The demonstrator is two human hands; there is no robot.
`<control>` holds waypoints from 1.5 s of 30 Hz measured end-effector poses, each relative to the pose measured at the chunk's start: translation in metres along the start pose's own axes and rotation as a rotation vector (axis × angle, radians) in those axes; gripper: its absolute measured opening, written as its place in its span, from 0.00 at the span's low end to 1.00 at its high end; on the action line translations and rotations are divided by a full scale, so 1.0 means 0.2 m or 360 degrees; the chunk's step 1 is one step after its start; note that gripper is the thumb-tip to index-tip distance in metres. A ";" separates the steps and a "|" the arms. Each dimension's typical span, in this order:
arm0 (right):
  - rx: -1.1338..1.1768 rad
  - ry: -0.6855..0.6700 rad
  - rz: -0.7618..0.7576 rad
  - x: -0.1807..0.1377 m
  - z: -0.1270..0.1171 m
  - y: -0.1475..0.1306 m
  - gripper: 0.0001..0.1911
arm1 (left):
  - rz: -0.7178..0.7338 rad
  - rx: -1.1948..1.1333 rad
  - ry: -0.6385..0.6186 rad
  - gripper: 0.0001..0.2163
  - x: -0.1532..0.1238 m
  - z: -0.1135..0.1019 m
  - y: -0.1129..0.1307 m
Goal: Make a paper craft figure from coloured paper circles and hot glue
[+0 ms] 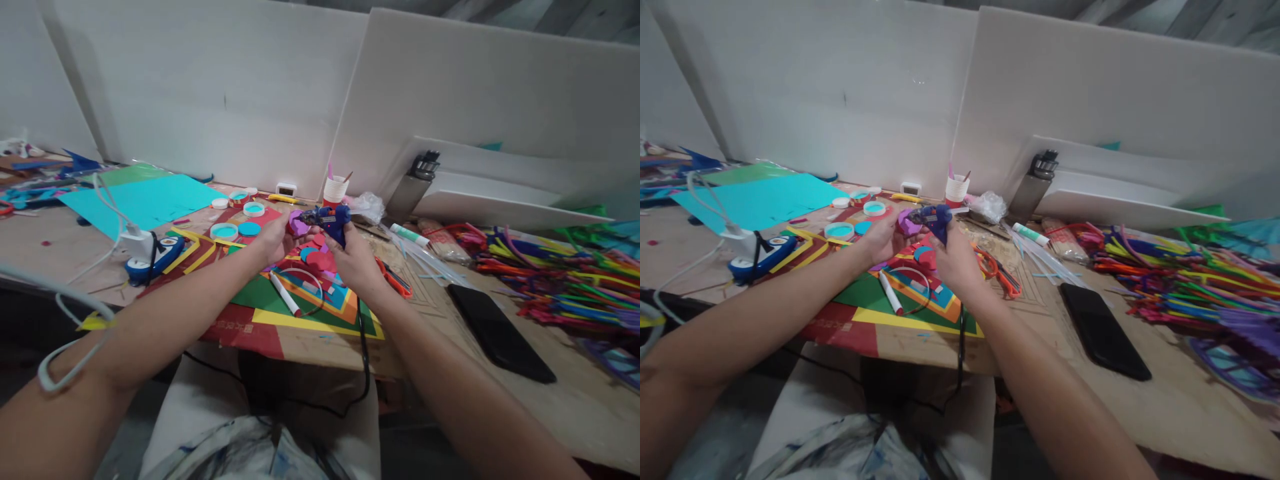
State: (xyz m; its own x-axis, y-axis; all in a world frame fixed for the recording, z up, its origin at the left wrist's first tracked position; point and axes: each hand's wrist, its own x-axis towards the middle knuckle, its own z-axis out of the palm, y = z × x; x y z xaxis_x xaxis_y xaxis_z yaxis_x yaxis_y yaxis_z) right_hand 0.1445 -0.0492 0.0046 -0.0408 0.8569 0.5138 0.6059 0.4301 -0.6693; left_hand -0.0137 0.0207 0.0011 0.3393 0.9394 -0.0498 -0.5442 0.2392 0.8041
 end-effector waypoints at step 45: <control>-0.0024 0.0033 -0.0040 -0.01 -0.02 -0.03 0.23 | 0.0019 0.0121 -0.0070 0.17 -0.01 0.00 -0.02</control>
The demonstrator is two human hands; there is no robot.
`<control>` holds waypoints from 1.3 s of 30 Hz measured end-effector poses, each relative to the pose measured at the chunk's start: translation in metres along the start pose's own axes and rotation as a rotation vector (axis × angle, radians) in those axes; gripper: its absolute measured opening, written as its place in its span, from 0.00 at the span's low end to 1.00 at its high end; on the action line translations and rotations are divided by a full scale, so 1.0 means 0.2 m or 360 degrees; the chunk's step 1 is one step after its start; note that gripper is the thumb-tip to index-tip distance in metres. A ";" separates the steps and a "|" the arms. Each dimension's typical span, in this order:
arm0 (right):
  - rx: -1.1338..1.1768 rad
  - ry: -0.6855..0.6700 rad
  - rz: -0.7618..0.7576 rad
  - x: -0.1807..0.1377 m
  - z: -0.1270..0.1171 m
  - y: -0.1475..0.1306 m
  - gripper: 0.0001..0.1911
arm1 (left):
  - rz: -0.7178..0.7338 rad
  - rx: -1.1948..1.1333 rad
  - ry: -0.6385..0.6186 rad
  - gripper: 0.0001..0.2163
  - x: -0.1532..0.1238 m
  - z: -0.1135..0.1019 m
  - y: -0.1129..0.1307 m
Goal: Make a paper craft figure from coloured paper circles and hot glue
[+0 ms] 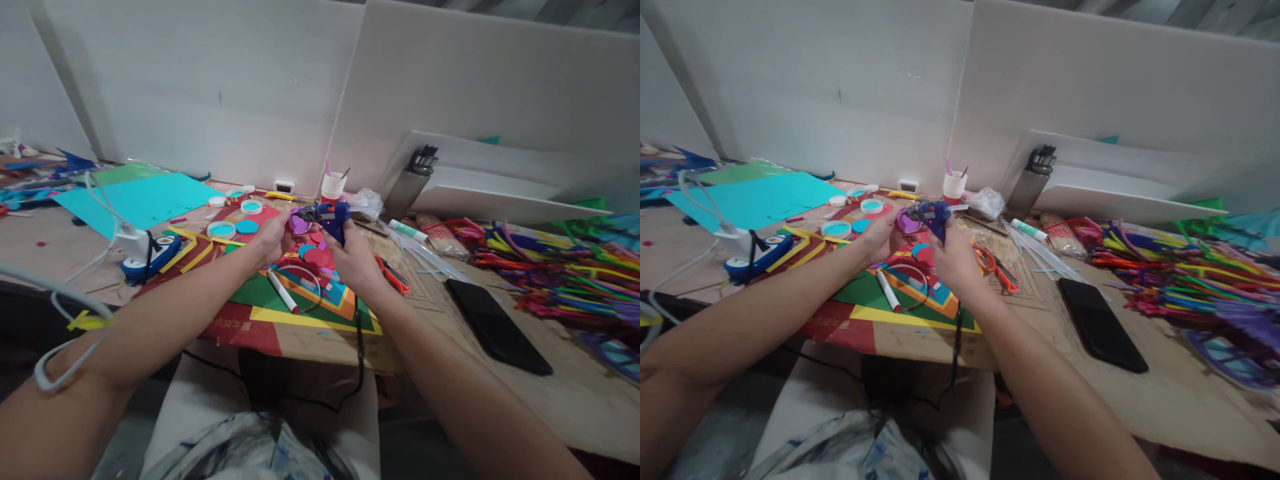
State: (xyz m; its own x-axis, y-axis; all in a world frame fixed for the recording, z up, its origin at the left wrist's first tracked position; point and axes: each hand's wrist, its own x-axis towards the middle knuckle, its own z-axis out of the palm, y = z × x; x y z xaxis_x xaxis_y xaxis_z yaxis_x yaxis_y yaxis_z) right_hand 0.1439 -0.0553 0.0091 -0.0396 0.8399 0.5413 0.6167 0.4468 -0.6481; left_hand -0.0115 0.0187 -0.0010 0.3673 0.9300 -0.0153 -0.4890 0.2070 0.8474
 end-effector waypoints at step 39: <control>-0.0075 0.0505 0.1190 0.01 -0.46 0.50 0.04 | 0.0249 -0.0008 0.0349 0.19 0.02 0.00 0.06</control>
State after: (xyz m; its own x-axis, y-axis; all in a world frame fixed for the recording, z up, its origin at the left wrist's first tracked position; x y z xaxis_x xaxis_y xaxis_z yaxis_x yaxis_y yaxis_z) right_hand 0.2787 -0.0378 -0.0053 0.6163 0.7805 0.1048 0.4243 -0.2171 -0.8791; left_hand -0.0165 0.0247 0.0089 0.1073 0.9942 0.0007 -0.5305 0.0567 0.8458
